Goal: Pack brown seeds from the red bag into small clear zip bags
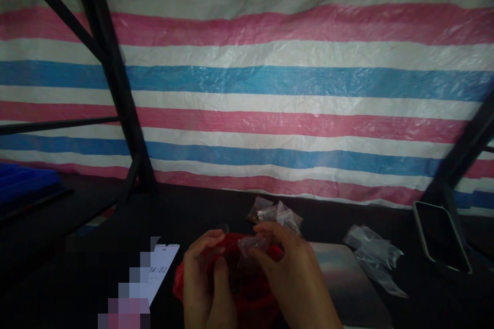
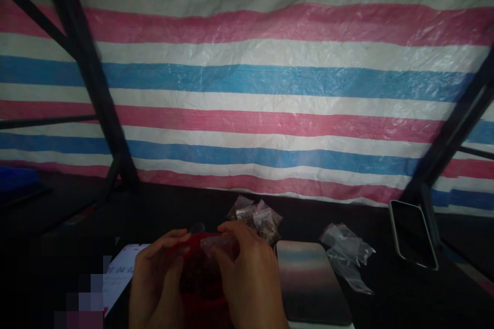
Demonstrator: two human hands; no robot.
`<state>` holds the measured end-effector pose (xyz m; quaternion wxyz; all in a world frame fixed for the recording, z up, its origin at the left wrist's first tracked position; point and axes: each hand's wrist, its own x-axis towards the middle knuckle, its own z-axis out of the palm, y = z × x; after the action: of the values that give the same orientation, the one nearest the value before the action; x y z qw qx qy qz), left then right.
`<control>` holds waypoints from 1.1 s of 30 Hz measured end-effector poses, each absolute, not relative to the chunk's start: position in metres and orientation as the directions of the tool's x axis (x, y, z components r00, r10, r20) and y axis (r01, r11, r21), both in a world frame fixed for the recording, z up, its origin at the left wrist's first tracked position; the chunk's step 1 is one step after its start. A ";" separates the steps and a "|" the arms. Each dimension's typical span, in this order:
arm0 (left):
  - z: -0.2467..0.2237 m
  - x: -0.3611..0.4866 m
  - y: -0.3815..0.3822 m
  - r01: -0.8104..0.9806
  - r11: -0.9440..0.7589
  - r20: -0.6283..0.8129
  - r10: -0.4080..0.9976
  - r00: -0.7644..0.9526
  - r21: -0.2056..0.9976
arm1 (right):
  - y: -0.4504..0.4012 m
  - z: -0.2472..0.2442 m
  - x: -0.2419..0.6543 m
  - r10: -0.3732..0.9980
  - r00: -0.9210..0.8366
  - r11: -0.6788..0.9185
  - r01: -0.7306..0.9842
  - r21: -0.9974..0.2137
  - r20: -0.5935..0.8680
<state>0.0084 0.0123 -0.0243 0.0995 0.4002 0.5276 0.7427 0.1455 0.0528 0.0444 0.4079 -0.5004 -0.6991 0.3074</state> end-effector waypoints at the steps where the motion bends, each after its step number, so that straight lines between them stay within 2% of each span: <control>1: -0.025 0.008 0.013 0.271 -0.424 0.488 0.575 -0.657 0.864 | 0.053 0.044 0.146 0.949 -0.162 0.315 0.432 -0.845 0.271; 10: -0.026 0.008 0.016 0.201 -0.477 0.479 0.585 -0.654 0.856 | 0.050 0.043 0.151 0.946 -0.151 0.324 0.425 -0.845 0.287; 15: -0.026 0.009 0.015 0.177 -0.488 0.472 0.590 -0.655 0.855 | 0.051 0.041 0.155 0.927 -0.115 0.372 0.414 -0.831 0.357; 19: -0.027 0.010 0.017 0.145 -0.492 0.458 0.609 -0.647 0.858 | 0.054 0.037 0.159 0.937 -0.115 0.347 0.402 -0.847 0.329; 25: -0.028 0.010 0.017 0.184 -0.499 0.492 0.604 -0.628 0.847 | 0.050 0.039 0.160 0.931 -0.102 0.362 0.375 -0.853 0.350; 31: -0.022 0.016 0.017 0.254 -0.503 0.539 0.574 -0.617 0.826 | 0.066 0.049 0.186 0.937 -0.031 0.347 0.169 -0.923 0.347; 33: -0.019 0.018 0.018 0.272 -0.507 0.549 0.546 -0.634 0.818 | 0.081 0.050 0.223 0.937 0.064 0.326 0.185 -0.927 0.343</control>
<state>0.0178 0.0178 -0.0193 0.0900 0.4185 0.4884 0.7604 0.2226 0.0812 0.0499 0.5563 -0.4718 -0.5946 0.3382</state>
